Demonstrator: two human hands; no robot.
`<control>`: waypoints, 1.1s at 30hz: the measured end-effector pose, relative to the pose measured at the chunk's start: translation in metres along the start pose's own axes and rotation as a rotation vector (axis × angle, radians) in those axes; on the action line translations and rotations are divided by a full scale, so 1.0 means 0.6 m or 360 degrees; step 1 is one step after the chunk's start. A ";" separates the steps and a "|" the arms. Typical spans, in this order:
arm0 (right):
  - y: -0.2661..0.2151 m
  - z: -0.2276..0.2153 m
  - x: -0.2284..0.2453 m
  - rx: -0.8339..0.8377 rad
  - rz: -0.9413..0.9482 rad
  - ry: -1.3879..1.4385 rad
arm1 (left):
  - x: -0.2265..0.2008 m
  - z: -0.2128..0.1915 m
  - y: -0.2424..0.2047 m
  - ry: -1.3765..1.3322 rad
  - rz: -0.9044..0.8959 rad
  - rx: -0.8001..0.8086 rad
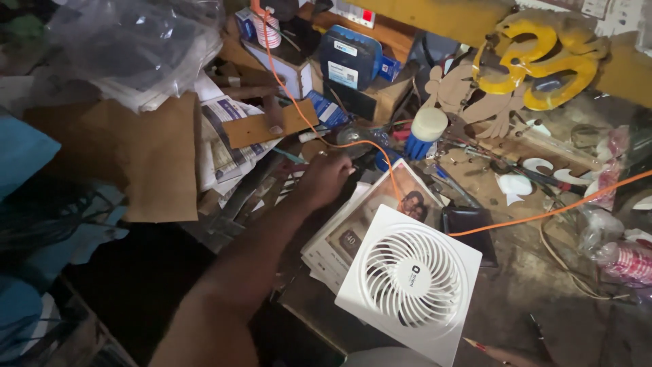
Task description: Repairing a small white plastic exhaust or cooling fan on a cluttered workbench.
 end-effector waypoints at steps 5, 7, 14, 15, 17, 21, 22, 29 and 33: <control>0.010 0.074 0.020 -0.0008 -0.0011 0.0037 | -0.001 -0.020 -0.027 -0.0837 -0.0583 -0.0115; 0.012 0.119 0.045 -0.0018 -0.0010 0.0052 | -0.022 -0.023 -0.034 -0.1676 -0.0835 -0.0106; -0.082 0.168 0.359 -0.0975 -0.0773 0.0643 | -0.248 -0.109 -0.044 -0.2162 -0.0851 0.0456; -0.093 0.165 0.413 -0.1024 -0.0809 0.0458 | -0.289 -0.114 -0.049 -0.2033 -0.0704 0.0644; -0.114 0.157 0.492 -0.1082 -0.0831 0.0271 | -0.349 -0.118 -0.063 -0.1907 -0.0548 0.0836; -0.144 0.169 0.575 -0.0885 -0.1017 0.0066 | -0.439 -0.134 -0.075 -0.1740 -0.0012 0.0816; -0.152 0.171 0.582 -0.0985 -0.0969 -0.0101 | -0.455 -0.131 -0.078 -0.1677 -0.0038 0.0871; -0.157 0.197 0.644 -0.1000 -0.1186 0.0063 | -0.483 -0.116 -0.090 -0.1750 -0.0080 0.0845; -0.130 0.144 0.467 -0.0961 -0.0347 0.0582 | -0.478 -0.107 -0.095 -0.1872 -0.0396 0.0954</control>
Point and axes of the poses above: each hand's wrist, its own y-axis towards the middle knuckle, its own z-axis out of the palm, x = y × z, the point moved 6 cm from there along y, towards the middle knuckle, and after that the axes turned 2 degrees about x, right-handed, at the moved point
